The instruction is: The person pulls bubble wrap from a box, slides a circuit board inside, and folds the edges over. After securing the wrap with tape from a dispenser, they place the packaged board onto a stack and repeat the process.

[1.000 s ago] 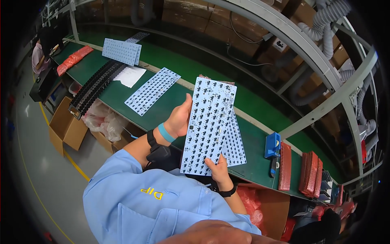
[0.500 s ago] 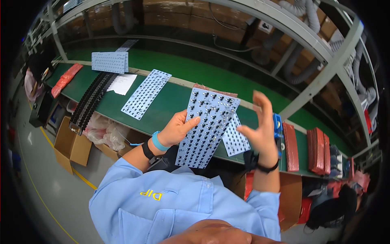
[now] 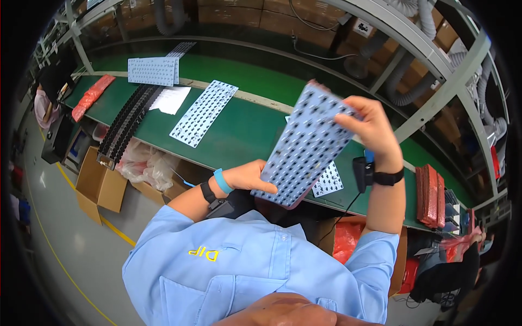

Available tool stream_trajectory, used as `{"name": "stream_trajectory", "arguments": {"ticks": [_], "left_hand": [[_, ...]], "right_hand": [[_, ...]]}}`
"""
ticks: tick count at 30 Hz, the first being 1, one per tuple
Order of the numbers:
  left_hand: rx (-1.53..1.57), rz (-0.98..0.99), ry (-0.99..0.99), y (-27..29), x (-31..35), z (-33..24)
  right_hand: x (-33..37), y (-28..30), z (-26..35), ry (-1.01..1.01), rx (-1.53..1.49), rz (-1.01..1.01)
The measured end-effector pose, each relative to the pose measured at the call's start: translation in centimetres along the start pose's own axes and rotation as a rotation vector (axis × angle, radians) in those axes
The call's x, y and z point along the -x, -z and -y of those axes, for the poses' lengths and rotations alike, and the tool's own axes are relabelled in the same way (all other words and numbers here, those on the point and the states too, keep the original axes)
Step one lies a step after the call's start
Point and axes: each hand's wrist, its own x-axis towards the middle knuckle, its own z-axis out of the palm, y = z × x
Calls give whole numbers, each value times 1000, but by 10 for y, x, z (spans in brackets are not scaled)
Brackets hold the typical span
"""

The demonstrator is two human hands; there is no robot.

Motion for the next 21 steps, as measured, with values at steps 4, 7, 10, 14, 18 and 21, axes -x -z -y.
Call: {"name": "stream_trajectory", "arguments": {"ticks": [4, 7, 10, 14, 18, 21], "left_hand": [[-104, 4, 132, -14, 8, 29], [40, -35, 233, -20, 15, 45], [74, -72, 188, -24, 18, 40], [61, -116, 127, -31, 19, 34], [103, -166, 110, -36, 21, 29], [146, -208, 95, -36, 24, 33]], "right_hand": [[1, 50, 16, 28, -10, -118], [2, 81, 20, 21, -6, -139], [7, 88, 24, -3, -9, -153], [14, 95, 24, -31, 0, -175], [13, 96, 15, -33, 21, -168], [13, 91, 18, -22, 33, -167]]}}
